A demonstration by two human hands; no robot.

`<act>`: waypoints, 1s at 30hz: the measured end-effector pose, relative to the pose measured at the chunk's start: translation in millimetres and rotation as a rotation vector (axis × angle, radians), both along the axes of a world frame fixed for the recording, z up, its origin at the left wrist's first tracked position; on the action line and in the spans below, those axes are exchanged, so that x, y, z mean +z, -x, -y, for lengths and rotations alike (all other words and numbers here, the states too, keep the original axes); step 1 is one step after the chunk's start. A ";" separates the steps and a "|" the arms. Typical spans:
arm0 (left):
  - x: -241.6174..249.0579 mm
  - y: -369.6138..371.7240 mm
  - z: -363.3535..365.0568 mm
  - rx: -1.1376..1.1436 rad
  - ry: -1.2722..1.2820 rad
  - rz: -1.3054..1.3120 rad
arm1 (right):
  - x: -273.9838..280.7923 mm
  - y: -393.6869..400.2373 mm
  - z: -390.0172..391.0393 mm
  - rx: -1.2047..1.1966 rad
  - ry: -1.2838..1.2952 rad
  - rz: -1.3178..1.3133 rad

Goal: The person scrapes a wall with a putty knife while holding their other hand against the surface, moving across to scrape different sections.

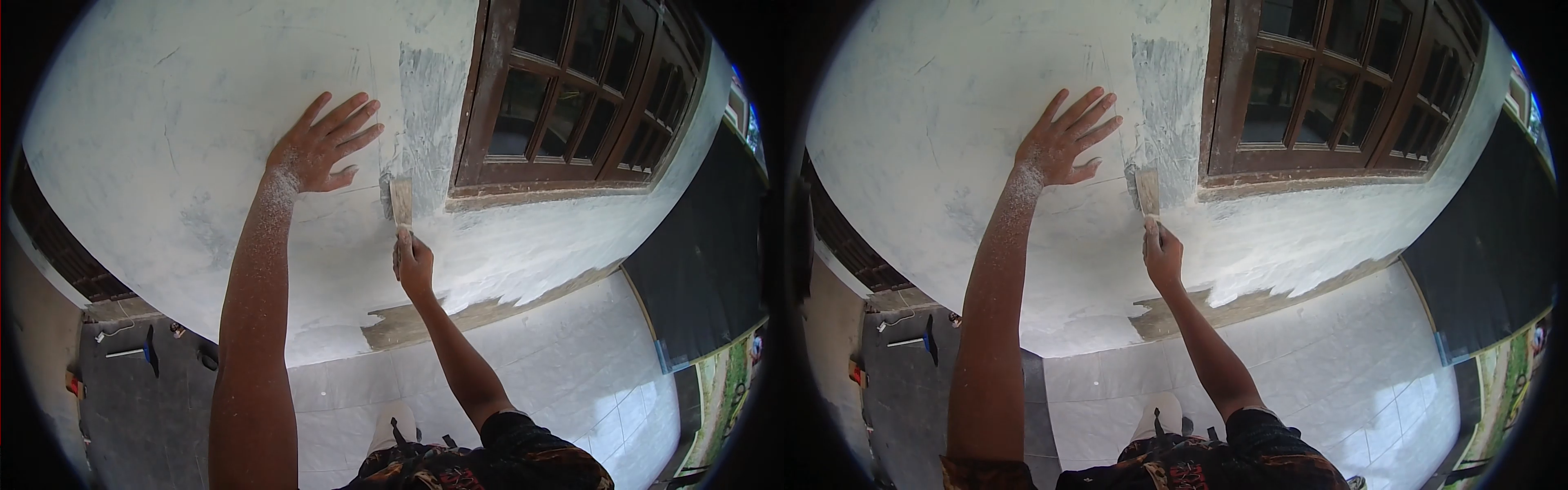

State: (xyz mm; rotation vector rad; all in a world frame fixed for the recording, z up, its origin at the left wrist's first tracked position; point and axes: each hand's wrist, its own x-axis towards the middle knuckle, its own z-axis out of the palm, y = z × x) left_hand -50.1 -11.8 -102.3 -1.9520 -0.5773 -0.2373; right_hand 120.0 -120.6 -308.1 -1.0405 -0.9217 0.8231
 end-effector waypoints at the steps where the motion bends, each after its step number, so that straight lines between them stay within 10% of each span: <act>1: 0.2 0.0 0.4 0.013 -0.028 -0.009 | 4.6 -1.2 -3.0 0.005 -0.025 0.018; 30: 2.7 -0.8 2.6 0.043 -0.020 -0.015 | -12.5 -4.9 -2.8 -0.046 -0.021 0.082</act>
